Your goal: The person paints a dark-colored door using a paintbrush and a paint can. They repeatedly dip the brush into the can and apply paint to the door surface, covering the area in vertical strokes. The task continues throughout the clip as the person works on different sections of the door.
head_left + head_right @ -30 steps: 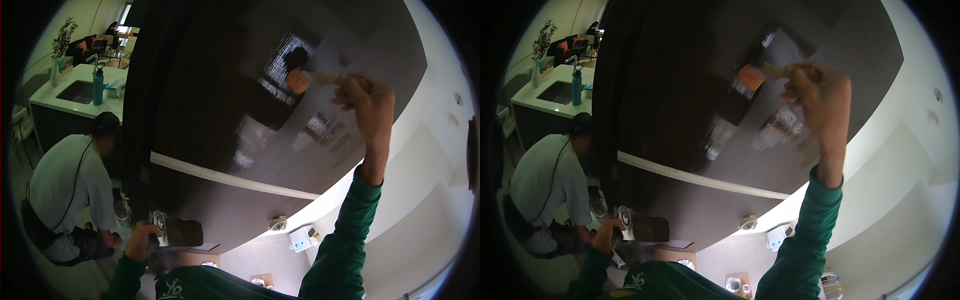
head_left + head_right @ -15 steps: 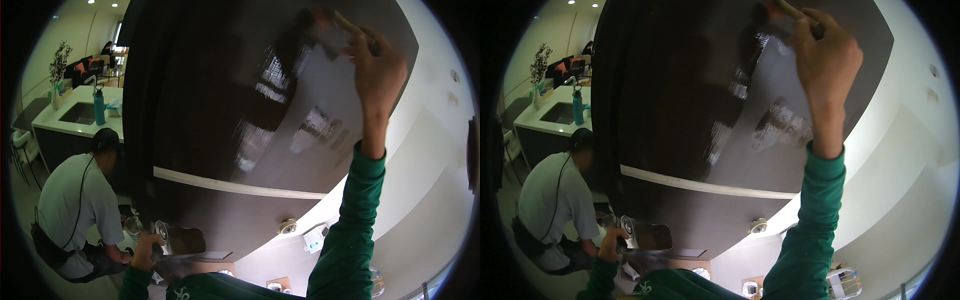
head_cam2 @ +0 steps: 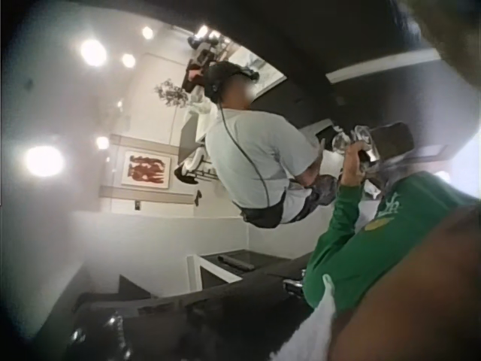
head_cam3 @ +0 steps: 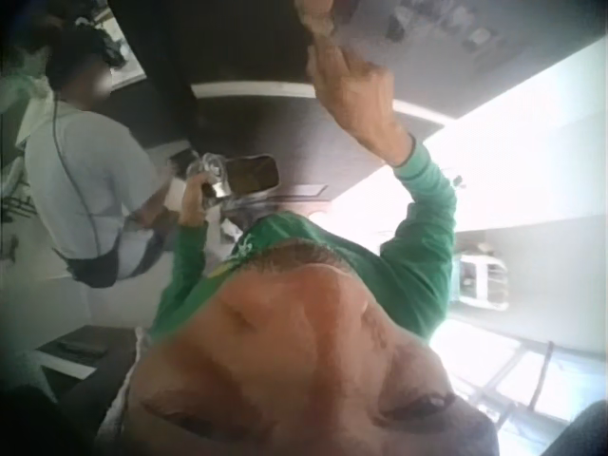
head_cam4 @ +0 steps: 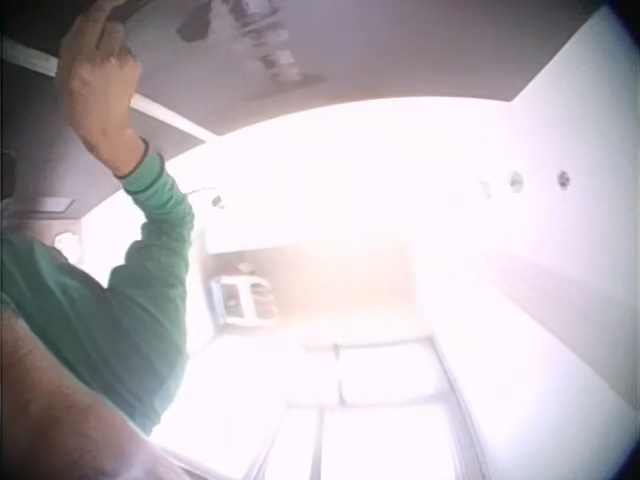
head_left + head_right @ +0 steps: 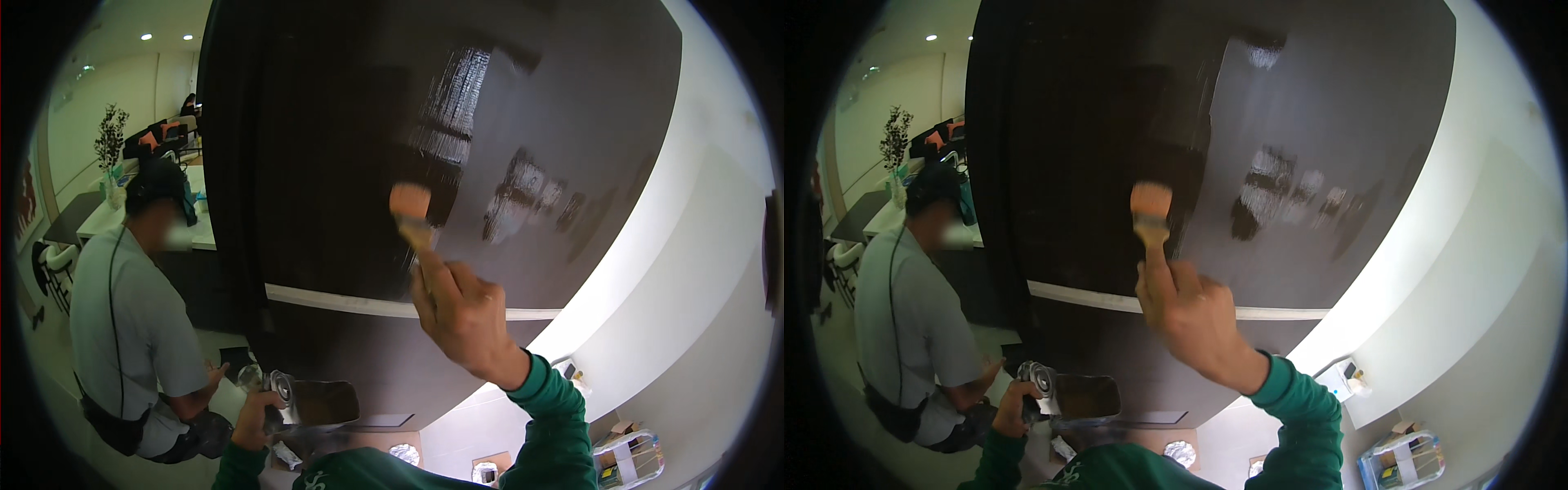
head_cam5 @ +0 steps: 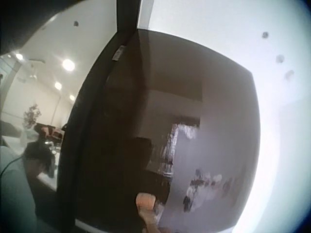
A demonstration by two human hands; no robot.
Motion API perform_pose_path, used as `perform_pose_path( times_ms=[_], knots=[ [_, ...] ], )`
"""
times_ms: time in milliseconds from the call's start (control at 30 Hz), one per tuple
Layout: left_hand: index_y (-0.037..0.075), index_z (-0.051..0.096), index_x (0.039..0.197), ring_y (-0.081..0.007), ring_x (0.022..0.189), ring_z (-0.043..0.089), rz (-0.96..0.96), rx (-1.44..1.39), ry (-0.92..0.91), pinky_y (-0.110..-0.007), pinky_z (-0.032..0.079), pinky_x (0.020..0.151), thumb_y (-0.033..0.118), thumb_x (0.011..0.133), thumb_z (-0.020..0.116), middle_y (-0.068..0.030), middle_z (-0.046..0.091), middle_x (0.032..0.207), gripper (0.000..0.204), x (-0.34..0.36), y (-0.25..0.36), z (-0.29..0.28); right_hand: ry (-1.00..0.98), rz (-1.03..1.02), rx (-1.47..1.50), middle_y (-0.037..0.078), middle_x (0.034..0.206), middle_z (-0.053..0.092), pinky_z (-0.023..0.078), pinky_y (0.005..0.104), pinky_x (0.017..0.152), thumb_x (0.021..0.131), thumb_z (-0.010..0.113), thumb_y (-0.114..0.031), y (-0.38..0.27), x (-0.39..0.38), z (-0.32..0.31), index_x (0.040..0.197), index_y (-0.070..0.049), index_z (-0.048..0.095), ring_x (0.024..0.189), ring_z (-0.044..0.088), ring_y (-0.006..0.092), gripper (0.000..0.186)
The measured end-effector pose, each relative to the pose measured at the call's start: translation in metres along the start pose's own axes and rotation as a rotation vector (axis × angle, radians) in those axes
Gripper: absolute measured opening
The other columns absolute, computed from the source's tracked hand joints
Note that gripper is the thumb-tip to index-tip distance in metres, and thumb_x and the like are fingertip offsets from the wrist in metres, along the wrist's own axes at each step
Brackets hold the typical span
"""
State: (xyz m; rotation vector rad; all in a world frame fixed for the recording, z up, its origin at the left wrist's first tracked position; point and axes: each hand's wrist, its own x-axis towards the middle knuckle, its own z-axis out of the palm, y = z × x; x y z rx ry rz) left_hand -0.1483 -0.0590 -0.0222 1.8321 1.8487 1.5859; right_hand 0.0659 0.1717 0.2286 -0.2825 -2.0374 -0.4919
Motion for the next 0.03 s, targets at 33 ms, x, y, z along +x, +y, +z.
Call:
perform_pose_path(
  times_ms=[33],
  knots=[
    [0.008, 0.055, 0.104, -0.0211, 0.097, 0.056, -0.003, 0.008, -0.001, -0.030, 0.044, 0.088, 0.001, 0.073, 0.069, -0.0093, 0.055, 0.103, 0.035, -0.0009, 0.0007, -0.0019, -0.025, 0.002, 0.042, 0.007, 0.064, 0.058, 0.048, 0.0310, 0.046, 0.079, 0.074, -0.008, -0.0004, -0.0051, -0.0034, 0.110, -0.004, 0.067, 0.045, 0.056, 0.0208, 0.032]
  ],
)
